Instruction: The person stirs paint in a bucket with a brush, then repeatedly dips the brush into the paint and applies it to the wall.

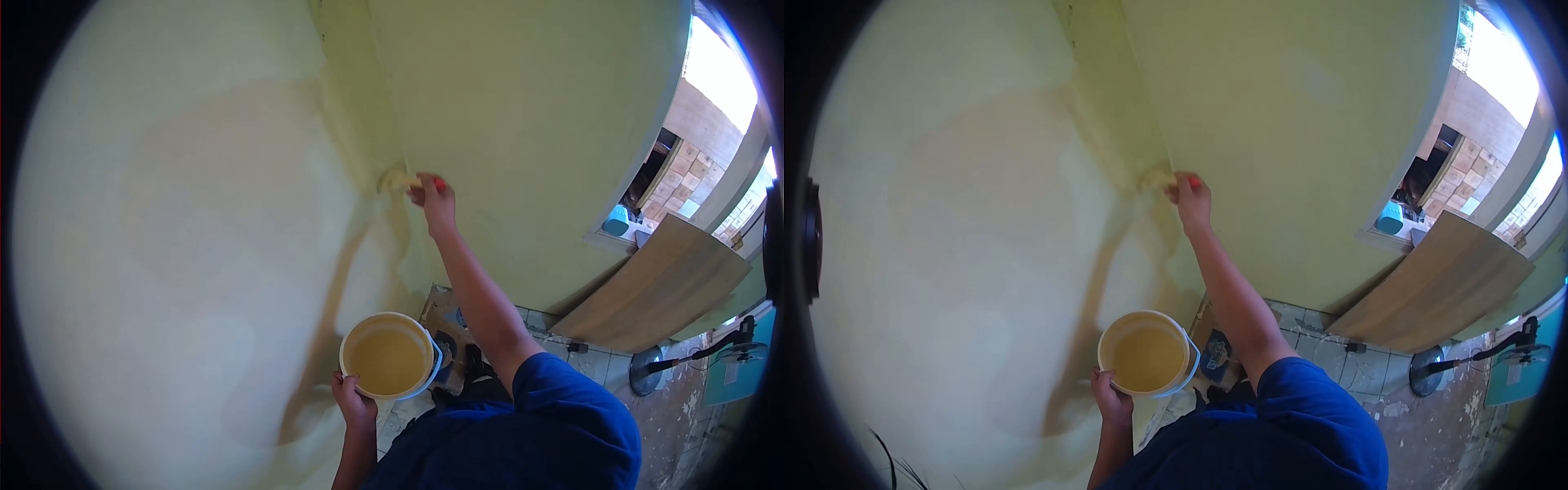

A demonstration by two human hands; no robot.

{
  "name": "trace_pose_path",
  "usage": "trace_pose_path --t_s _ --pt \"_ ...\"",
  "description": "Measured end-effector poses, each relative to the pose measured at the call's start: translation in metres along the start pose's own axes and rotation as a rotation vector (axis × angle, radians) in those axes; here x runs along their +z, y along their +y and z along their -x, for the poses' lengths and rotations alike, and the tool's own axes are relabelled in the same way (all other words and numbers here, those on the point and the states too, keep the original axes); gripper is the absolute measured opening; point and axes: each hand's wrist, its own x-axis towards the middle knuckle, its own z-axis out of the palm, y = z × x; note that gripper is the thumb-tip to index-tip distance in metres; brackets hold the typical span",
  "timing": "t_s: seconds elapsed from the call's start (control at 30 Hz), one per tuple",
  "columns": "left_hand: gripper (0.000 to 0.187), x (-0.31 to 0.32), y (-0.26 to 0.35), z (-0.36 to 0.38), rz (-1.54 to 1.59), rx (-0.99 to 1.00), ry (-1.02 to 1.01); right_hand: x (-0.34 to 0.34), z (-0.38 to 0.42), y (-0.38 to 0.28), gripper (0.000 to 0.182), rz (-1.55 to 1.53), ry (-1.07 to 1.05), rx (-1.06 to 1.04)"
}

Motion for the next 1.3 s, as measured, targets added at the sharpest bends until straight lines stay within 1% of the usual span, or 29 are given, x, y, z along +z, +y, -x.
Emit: trace_pose_path --t_s 0.03,0.07,0.13,0.17,0.2,0.23,0.27,0.33,0.37,0.4,0.43,0.47,0.5,0.53,0.6,0.63,0.7,0.77,0.83,0.87,0.93,0.97,1.03,1.07,1.13,1.2,1.27,1.3 --pt "0.016 -0.001 -0.002 -0.001 -0.003 -0.015 0.012 0.005 -0.001 -0.016 0.028 -0.093 -0.038 -0.016" --pt "0.016 0.000 -0.002 -0.005 -0.006 -0.028 0.020 0.008 -0.002 -0.029 0.028 -0.091 -0.032 -0.012" --pt "0.016 0.006 0.000 -0.003 -0.007 -0.034 0.026 0.006 -0.004 -0.038 0.034 -0.366 -0.086 -0.004" --pt "0.016 0.009 0.001 -0.001 -0.006 -0.033 0.028 0.003 -0.001 -0.034 0.034 -0.364 -0.083 0.002" --pt "0.016 0.010 0.001 -0.001 -0.009 -0.036 0.033 -0.001 0.005 -0.025 0.036 -0.436 -0.128 0.027" --pt "0.016 0.010 0.001 -0.001 0.001 -0.039 0.033 -0.007 0.009 -0.011 0.038 -0.508 -0.174 0.052" --pt "0.016 0.011 0.001 -0.001 0.011 -0.042 0.034 -0.013 0.015 0.005 0.038 -0.506 -0.171 0.058" --pt "0.016 0.015 0.003 -0.003 0.013 -0.044 0.047 -0.028 0.025 0.053 0.035 -0.438 -0.104 0.197" --pt "0.016 0.017 0.003 -0.004 0.017 -0.043 0.059 -0.040 0.030 0.073 0.033 -0.351 -0.055 0.243" --pt "0.016 0.017 0.003 -0.005 0.017 -0.043 0.062 -0.054 0.036 0.091 0.032 -0.265 -0.006 0.288" --pt "0.016 0.017 0.002 -0.007 0.025 -0.040 0.062 -0.068 0.040 0.109 0.032 -0.265 -0.007 0.291" --pt "0.016 0.017 0.002 -0.008 0.031 -0.038 0.062 -0.083 0.045 0.126 0.030 -0.126 0.036 0.325" --pt "0.016 0.015 0.002 -0.009 0.030 -0.040 0.062 -0.087 0.048 0.129 0.028 0.013 0.080 0.357" --pt "0.016 0.012 -0.001 -0.014 0.015 -0.028 0.035 -0.088 0.043 0.131 0.028 0.013 0.082 0.353" --pt "0.015 0.006 -0.005 -0.018 -0.004 -0.023 0.018 -0.086 0.040 0.135 0.025 0.165 0.137 0.305" --pt "0.015 0.004 -0.006 -0.020 -0.020 -0.026 0.027 -0.074 0.039 0.124 0.025 0.165 0.139 0.308" --pt "0.015 0.003 -0.007 -0.019 -0.039 -0.033 0.035 -0.042 0.033 0.091 0.025 0.123 0.043 0.135" --pt "0.016 0.010 -0.004 -0.018 -0.007 -0.007 0.040 -0.001 0.039 0.031 0.026 0.047 0.019 0.059" --pt "0.016 0.012 -0.004 -0.018 -0.012 -0.022 0.047 0.023 0.045 -0.022 0.027 -0.094 -0.050 -0.022" --pt "0.016 0.013 -0.004 -0.018 -0.014 -0.032 0.054 0.029 0.045 -0.041 0.027 -0.093 -0.047 -0.026" --pt "0.016 0.014 -0.004 -0.016 -0.012 -0.044 0.056 0.035 0.046 -0.065 0.028 -0.399 -0.106 -0.038" --pt "0.016 0.015 -0.003 -0.017 -0.010 -0.050 0.062 0.035 0.046 -0.065 0.028 -0.401 -0.108 -0.044" --pt "0.016 0.015 -0.003 -0.017 0.001 -0.045 0.058 0.029 0.048 -0.055 0.031 -0.557 -0.156 -0.008" --pt "0.016 0.015 -0.003 -0.015 0.009 -0.046 0.059 0.023 0.051 -0.042 0.031 -0.558 -0.159 -0.007" --pt "0.016 0.014 -0.001 -0.013 0.013 -0.039 0.059 0.003 0.056 0.003 0.033 -0.471 -0.135 0.140" --pt "0.016 0.012 -0.002 -0.011 0.020 -0.030 0.060 -0.024 0.068 0.054 0.033 -0.371 -0.058 0.240" --pt "0.016 0.007 -0.005 -0.014 0.028 -0.013 0.054 -0.049 0.077 0.090 0.029 -0.161 0.047 0.316" --pt "0.016 0.008 -0.004 -0.013 0.030 -0.008 0.052 -0.062 0.082 0.106 0.029 -0.163 0.043 0.312"
